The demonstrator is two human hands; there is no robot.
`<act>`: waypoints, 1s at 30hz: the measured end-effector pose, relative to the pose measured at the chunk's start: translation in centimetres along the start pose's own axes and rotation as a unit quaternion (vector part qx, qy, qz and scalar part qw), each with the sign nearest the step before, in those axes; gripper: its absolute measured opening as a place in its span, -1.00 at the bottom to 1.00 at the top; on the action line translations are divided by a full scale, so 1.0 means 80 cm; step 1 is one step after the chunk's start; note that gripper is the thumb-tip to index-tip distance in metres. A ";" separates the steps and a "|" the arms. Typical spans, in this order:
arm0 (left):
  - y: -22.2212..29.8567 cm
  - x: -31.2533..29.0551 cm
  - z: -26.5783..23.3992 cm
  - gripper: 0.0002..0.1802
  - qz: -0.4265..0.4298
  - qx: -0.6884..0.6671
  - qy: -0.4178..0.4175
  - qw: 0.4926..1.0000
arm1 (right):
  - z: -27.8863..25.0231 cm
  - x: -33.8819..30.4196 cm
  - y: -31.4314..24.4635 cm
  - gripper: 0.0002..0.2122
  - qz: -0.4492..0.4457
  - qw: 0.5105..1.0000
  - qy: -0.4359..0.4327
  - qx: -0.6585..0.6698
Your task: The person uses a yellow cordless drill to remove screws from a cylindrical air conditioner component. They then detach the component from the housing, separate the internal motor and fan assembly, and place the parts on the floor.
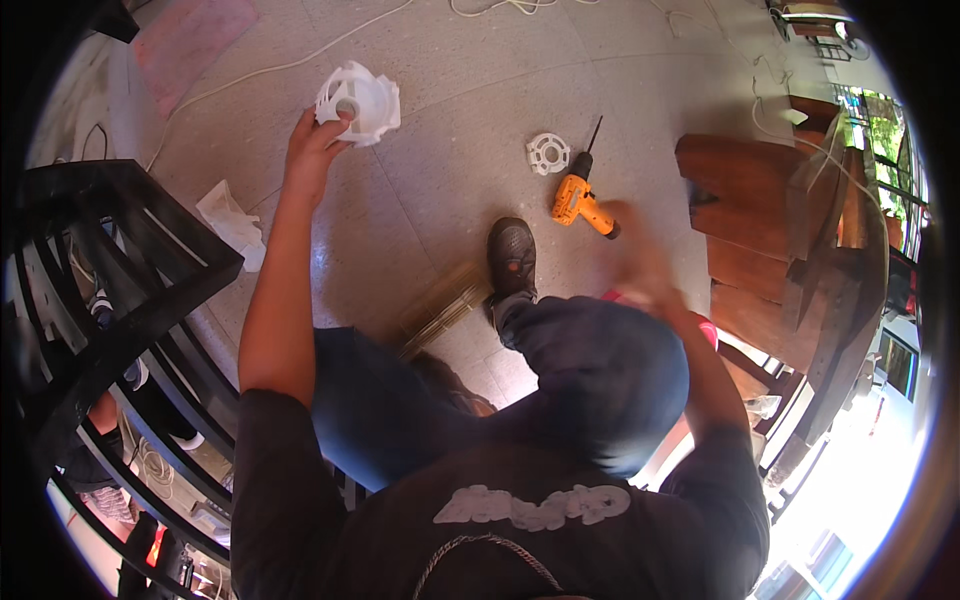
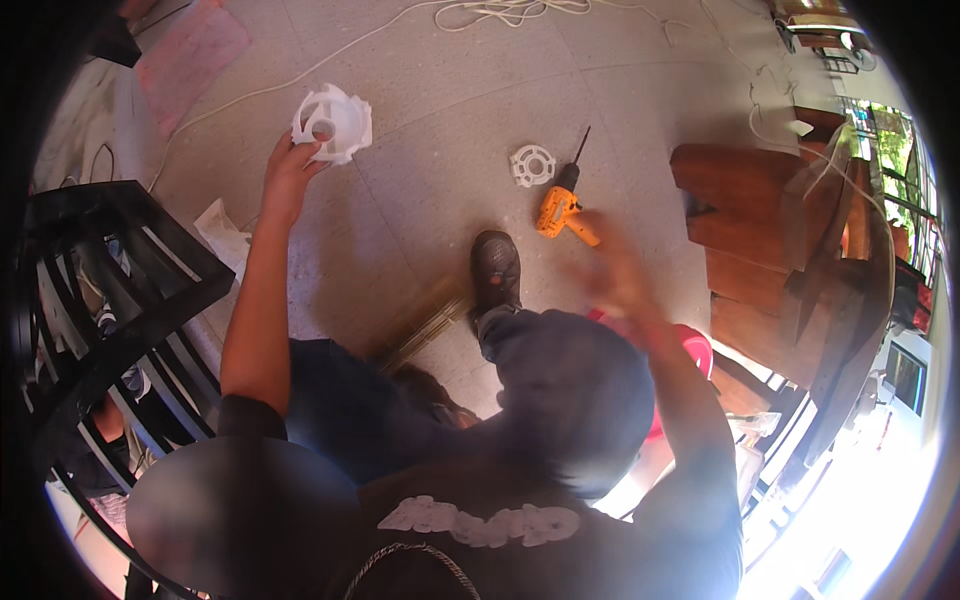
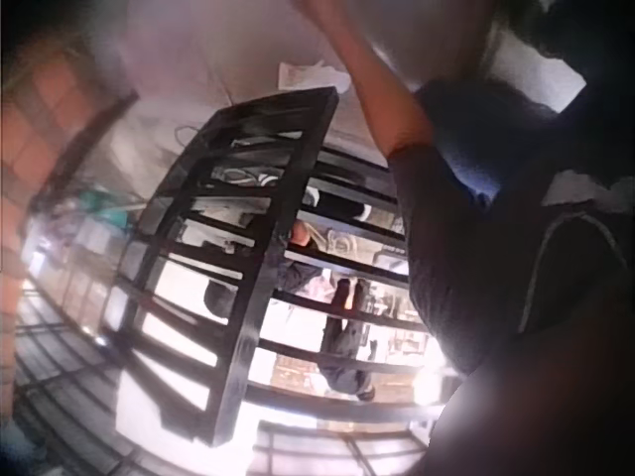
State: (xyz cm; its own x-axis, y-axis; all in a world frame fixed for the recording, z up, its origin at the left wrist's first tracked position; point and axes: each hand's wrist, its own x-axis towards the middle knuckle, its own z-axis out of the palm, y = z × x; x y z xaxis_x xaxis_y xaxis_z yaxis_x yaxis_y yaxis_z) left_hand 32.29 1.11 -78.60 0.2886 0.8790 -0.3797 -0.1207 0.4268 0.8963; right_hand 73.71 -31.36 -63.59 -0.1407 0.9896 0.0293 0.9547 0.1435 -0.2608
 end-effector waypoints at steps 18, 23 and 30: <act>-0.086 0.017 -0.010 -0.47 -0.296 -0.034 -0.070 0.952 | 0.291 0.268 0.065 0.02 -0.023 0.890 -0.388 0.240; -0.088 0.022 0.017 -0.52 -0.278 0.147 -0.190 0.930 | 0.264 0.277 0.141 -0.03 0.038 0.962 -0.140 0.232; -0.097 0.019 0.039 -0.45 -0.180 0.309 -0.240 0.903 | 0.279 0.179 0.205 0.08 0.203 0.961 -0.184 -0.035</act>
State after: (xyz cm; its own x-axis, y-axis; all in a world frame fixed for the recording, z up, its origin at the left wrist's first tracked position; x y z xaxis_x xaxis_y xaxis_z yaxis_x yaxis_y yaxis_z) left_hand 36.61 -1.51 -85.41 0.5992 0.4506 -0.6618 0.5729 0.3361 0.7475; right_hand 81.49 -15.01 -88.95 0.1766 0.8959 -0.4076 0.9640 -0.2410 -0.1120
